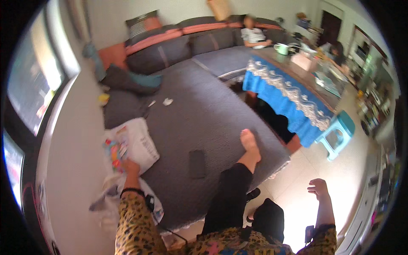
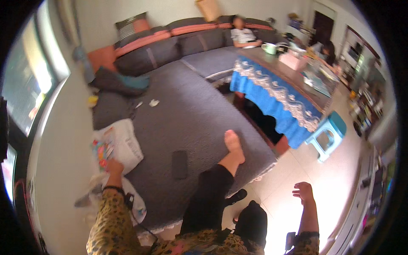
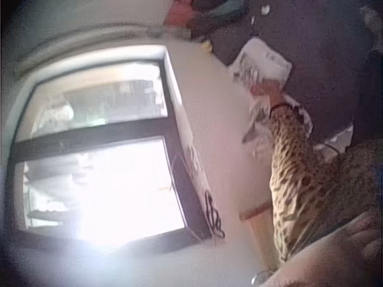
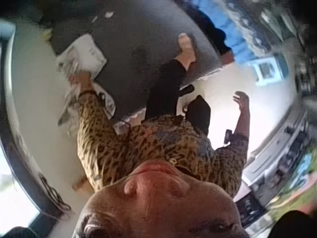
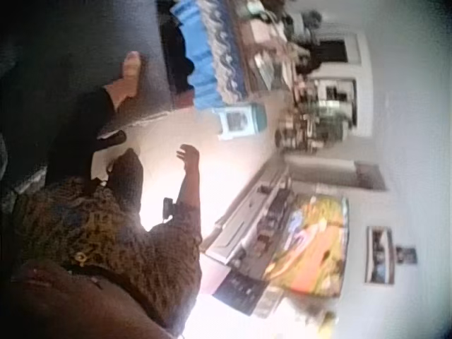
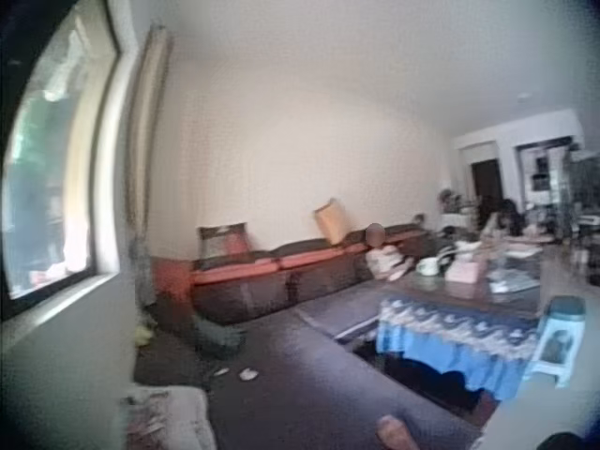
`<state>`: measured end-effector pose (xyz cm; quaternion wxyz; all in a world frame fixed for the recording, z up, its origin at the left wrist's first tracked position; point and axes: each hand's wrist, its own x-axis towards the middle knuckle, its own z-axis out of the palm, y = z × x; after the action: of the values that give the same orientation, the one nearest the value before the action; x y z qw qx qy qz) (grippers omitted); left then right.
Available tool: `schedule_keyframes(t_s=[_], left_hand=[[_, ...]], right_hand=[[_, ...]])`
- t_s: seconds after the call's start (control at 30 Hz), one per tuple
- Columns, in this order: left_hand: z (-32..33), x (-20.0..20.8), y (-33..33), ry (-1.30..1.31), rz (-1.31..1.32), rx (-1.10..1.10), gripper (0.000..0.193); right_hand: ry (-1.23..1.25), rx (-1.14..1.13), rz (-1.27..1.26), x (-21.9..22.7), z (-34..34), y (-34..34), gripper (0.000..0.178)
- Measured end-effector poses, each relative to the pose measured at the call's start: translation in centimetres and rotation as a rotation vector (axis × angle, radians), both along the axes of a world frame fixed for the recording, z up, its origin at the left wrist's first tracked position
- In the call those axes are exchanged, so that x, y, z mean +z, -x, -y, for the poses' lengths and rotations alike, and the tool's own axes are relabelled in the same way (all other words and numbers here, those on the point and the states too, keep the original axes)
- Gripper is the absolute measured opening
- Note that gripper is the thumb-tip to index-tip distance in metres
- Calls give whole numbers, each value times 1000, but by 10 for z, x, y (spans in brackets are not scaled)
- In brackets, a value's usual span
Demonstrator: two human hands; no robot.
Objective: The person sits on a sofa and sews a colorful slipper using a needle and thread. They repeatedly insert the needle into the slipper sole and pull the thread through to secure the design.
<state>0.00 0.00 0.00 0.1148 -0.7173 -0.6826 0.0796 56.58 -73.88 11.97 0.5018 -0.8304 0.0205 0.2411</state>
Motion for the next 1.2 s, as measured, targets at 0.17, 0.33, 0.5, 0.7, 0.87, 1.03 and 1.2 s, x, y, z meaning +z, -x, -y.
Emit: schedule_keyframes(t_s=[0.17,0.33,0.5,0.7,0.87,1.03,1.2], left_hand=[[10,36,-22,36,573,73,47],[-1,43,-19,70,590,73,42],[-10,33,-11,136,480,39,37],[-28,17,-9,222,219,-42,33],[-44,7,-1,286,-80,-144,32],[-49,9,7,207,-174,-177,33],[-57,28,-10,-85,-114,-123,31]], right_hand=[[-1,-147,-26,-20,46,8,24],[39,-178,-11,-17,50,13,23],[-3,-133,40,13,28,2,24],[-172,-45,63,58,-17,-12,22],[-73,35,72,77,-53,-21,19],[-69,57,119,85,-72,-19,21],[-154,120,132,91,-91,-5,22]])
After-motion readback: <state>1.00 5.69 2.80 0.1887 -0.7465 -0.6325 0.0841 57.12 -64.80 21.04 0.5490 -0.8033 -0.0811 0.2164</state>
